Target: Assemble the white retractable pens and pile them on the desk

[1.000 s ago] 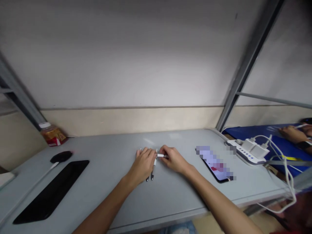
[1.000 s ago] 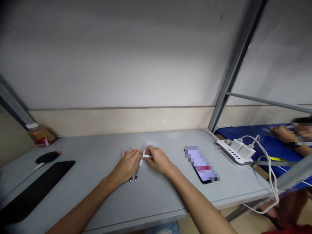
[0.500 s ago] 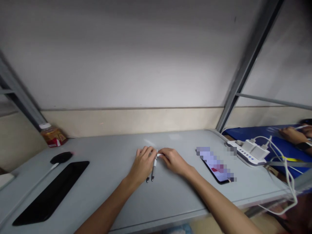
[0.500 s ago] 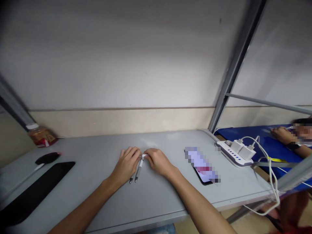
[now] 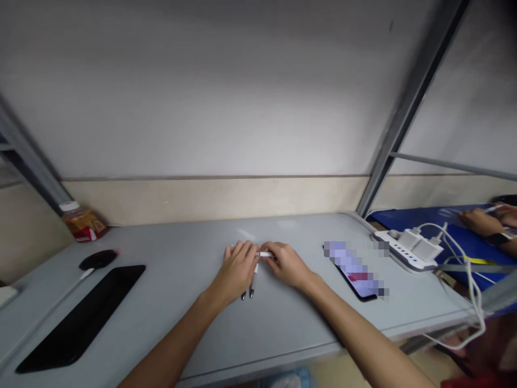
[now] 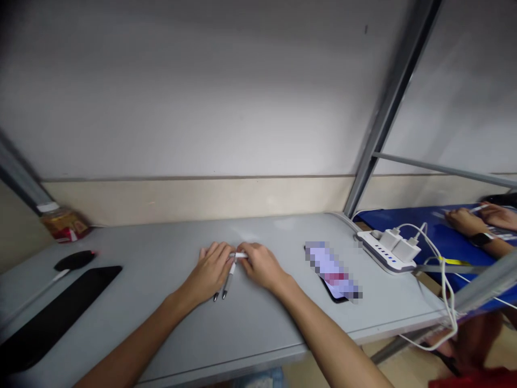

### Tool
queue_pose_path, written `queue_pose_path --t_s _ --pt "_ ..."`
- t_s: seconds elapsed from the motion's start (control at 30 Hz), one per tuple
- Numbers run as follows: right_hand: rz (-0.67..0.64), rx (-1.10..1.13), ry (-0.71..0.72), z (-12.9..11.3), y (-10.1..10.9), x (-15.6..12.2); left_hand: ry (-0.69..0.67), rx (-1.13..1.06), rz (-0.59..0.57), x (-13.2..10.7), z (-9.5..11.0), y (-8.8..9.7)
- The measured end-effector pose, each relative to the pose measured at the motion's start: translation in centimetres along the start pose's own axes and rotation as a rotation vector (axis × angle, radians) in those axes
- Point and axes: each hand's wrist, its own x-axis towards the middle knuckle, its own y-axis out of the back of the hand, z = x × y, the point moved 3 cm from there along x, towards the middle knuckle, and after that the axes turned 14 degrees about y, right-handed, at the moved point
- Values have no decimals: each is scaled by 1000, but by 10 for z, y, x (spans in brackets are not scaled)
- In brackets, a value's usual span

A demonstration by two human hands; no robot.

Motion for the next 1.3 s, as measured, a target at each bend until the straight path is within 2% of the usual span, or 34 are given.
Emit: queue_pose_path --t_s 0.13,0.27,0.4,0.47,0.53,0.6,0.7,0.8,0.9,1.03,1.1,1.17,1.23,1.3 --pt "-8 28 9 2 -1 0 -10 12 -50 0 -5 -6" --pt "-67 -1 41 -1 -7 1 -4 -1 -35 2 -6 -8" --pt "-98 -92 -37 -5 -9 1 -9 31 -33 2 -4 -5" --pt "-118 -41 -82 -7 -7 1 -38 47 -37 2 -3 -5" --pt "-124 145 -111 -8 -4 1 -85 56 -30 2 -3 -3" --pt "-155 455 -184 -7 0 0 -147 68 -18 1 -2 -1" --pt "-304 971 -407 -6 3 -6 -233 70 4 -1 2 5" --pt "-451 1249 -516 -6 5 -10 -272 60 16 -2 4 9" --pt "-346 1192 -476 1 5 -8 -233 95 34 0 1 9" --pt "-113 759 -228 5 6 1 -151 102 21 3 -5 5" --pt "-92 668 -147 3 5 2 -144 90 11 4 -7 3" --pt "-180 787 -191 1 2 0 -167 88 18 3 -7 4" --pt "-307 1018 -324 -1 -1 -5 -209 90 24 1 -6 5" --pt "-375 1210 -445 0 -2 -9 -235 92 30 0 -4 6"
